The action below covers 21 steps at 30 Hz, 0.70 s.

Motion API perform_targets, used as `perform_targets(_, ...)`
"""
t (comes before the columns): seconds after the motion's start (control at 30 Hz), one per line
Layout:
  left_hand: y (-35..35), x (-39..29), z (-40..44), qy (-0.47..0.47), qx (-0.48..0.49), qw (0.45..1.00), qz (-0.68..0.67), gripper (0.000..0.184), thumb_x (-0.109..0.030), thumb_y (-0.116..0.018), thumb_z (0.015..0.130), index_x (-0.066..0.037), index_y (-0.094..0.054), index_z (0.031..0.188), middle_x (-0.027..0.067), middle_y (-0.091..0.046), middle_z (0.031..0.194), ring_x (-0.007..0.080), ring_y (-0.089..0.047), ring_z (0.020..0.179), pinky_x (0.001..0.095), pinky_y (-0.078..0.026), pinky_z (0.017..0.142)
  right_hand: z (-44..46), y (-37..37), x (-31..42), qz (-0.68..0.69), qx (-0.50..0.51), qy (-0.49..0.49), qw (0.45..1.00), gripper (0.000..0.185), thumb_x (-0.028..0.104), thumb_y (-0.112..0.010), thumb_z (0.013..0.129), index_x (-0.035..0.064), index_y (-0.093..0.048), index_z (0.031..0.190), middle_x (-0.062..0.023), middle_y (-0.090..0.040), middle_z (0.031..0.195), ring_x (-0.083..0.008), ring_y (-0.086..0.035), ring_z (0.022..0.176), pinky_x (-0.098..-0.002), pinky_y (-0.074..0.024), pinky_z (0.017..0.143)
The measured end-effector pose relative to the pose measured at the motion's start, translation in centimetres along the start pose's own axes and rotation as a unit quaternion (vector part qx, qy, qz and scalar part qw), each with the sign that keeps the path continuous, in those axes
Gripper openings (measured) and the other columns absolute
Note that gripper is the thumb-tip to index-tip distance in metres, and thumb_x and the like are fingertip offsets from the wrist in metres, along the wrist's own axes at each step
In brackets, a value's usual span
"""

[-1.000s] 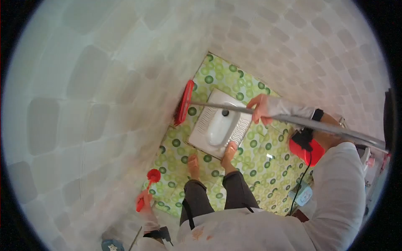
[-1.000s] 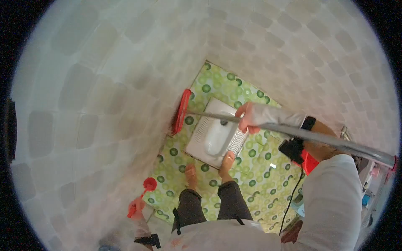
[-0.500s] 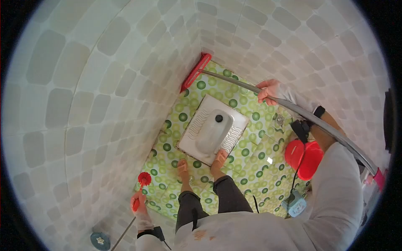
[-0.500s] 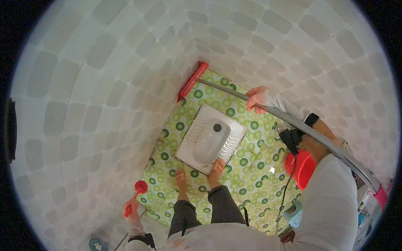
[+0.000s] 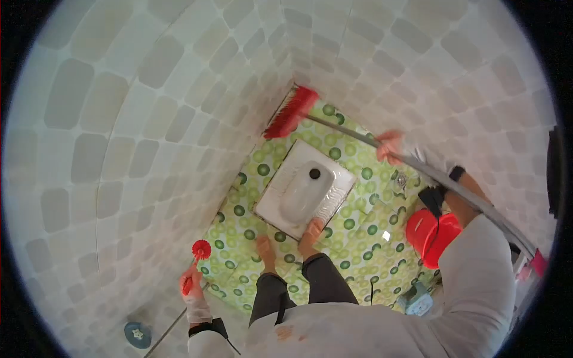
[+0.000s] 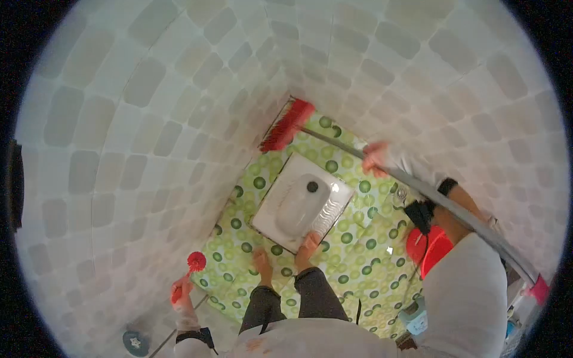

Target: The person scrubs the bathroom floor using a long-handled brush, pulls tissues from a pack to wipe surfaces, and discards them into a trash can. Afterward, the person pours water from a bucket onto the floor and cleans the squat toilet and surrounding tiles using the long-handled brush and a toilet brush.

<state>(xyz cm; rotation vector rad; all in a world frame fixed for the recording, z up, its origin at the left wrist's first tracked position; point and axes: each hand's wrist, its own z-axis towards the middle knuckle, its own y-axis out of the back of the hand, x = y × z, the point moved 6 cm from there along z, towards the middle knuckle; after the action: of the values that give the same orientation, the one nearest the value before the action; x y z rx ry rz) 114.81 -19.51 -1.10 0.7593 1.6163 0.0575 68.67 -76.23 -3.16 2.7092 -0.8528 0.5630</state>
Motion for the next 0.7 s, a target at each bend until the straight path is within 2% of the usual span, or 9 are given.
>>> perform_targets(0.07, -0.4, -0.5, 0.2, 0.051, 0.032, 0.998, -0.015, 0.008, -0.002, -0.062, 0.084, -0.003, -0.060, 0.092, 0.0053, -0.061, 0.096, 0.0137, -0.057, 0.086, 0.0280, -0.048, 0.078, -5.4, -0.1, -0.2, -0.050, -0.049, 0.007, 0.997, 0.067, 0.007, -0.067, 0.068, 0.0015, -0.045, 0.131, -0.0078, -0.060, 0.060, -0.0150, -0.051, 0.039, -0.0290, -0.0392, 0.036)
perform_targets(0.17, -0.9, -1.1, 0.3, 0.072, 0.034, 0.996, -0.025, 0.009, -0.001, -0.061, 0.084, -0.002, -0.060, 0.093, 0.0061, -0.062, 0.096, 0.0147, -0.058, 0.084, 0.0287, -0.049, 0.076, -9.1, 0.2, -0.1, 0.007, -0.048, 0.027, 0.998, 0.069, 0.007, -0.067, 0.066, 0.0011, -0.046, 0.131, -0.0079, -0.059, 0.060, -0.0153, -0.053, 0.040, -0.0293, -0.0392, 0.036)
perform_targets(0.27, -2.3, 0.3, 0.7, 0.059, 0.057, 0.996, -0.028, 0.011, 0.000, -0.060, 0.083, -0.001, -0.061, 0.094, 0.0073, -0.062, 0.097, 0.0152, -0.059, 0.082, 0.0283, -0.050, 0.076, -6.7, -0.4, 3.0, -0.011, -0.018, 0.045, 0.999, 0.068, 0.005, -0.067, 0.065, -0.0003, -0.046, 0.130, -0.0098, -0.062, 0.064, -0.0158, -0.054, 0.043, -0.0296, -0.0400, 0.036)
perform_targets(0.37, -3.8, 0.2, 1.6, 0.040, 0.095, 0.994, -0.027, 0.013, 0.001, -0.061, 0.082, -0.001, -0.062, 0.095, 0.0074, -0.062, 0.095, 0.0145, -0.058, 0.084, 0.0286, -0.049, 0.077, -0.5, -1.0, 2.9, 0.015, -0.011, 0.050, 0.999, 0.069, 0.004, -0.067, 0.065, -0.0017, -0.045, 0.130, -0.0117, -0.063, 0.068, -0.0159, -0.056, 0.044, -0.0296, -0.0403, 0.036)
perform_targets(0.5, -2.8, -1.8, 1.8, 0.048, 0.084, 0.995, 0.001, 0.013, 0.002, -0.061, 0.081, -0.001, -0.062, 0.094, 0.0065, -0.061, 0.095, 0.0138, -0.057, 0.086, 0.0286, -0.048, 0.079, -3.9, -0.2, -0.6, 0.014, -0.056, 0.029, 0.998, 0.061, 0.003, -0.066, 0.068, -0.0046, -0.049, 0.126, -0.0092, -0.063, 0.066, -0.0147, -0.054, 0.043, -0.0289, -0.0396, 0.036)
perform_targets(0.6, -2.8, -2.4, 1.1, 0.049, 0.061, 0.996, -0.049, 0.013, 0.003, -0.062, 0.080, -0.001, -0.061, 0.093, 0.0054, -0.061, 0.096, 0.0138, -0.056, 0.088, 0.0293, -0.048, 0.081, -8.1, 0.0, 1.8, 0.015, -0.073, 0.029, 0.997, 0.062, 0.003, -0.066, 0.068, -0.0045, -0.048, 0.126, -0.0089, -0.062, 0.062, -0.0144, -0.053, 0.042, -0.0286, -0.0400, 0.036)
perform_targets(0.67, -3.0, -2.4, 0.7, -0.008, 0.075, 0.996, -0.035, 0.014, 0.004, -0.061, 0.080, -0.001, -0.061, 0.093, 0.0053, -0.060, 0.097, 0.0150, -0.056, 0.089, 0.0295, -0.047, 0.082, -8.2, -1.0, 4.2, -0.018, -0.040, 0.041, 0.998, 0.063, 0.004, -0.066, 0.068, -0.0042, -0.047, 0.127, -0.0088, -0.063, 0.063, -0.0141, -0.053, 0.042, -0.0286, -0.0409, 0.036)
perform_targets(0.7, -3.2, -1.8, 0.7, -0.004, 0.080, 0.996, -0.034, 0.014, 0.004, -0.061, 0.080, -0.001, -0.061, 0.093, 0.0053, -0.060, 0.097, 0.0150, -0.056, 0.089, 0.0295, -0.047, 0.082, -6.1, -1.0, 4.6, -0.051, -0.027, 0.028, 0.998, 0.064, 0.006, -0.067, 0.068, -0.0035, -0.047, 0.128, -0.0090, -0.064, 0.066, -0.0140, -0.053, 0.042, -0.0285, -0.0417, 0.037)
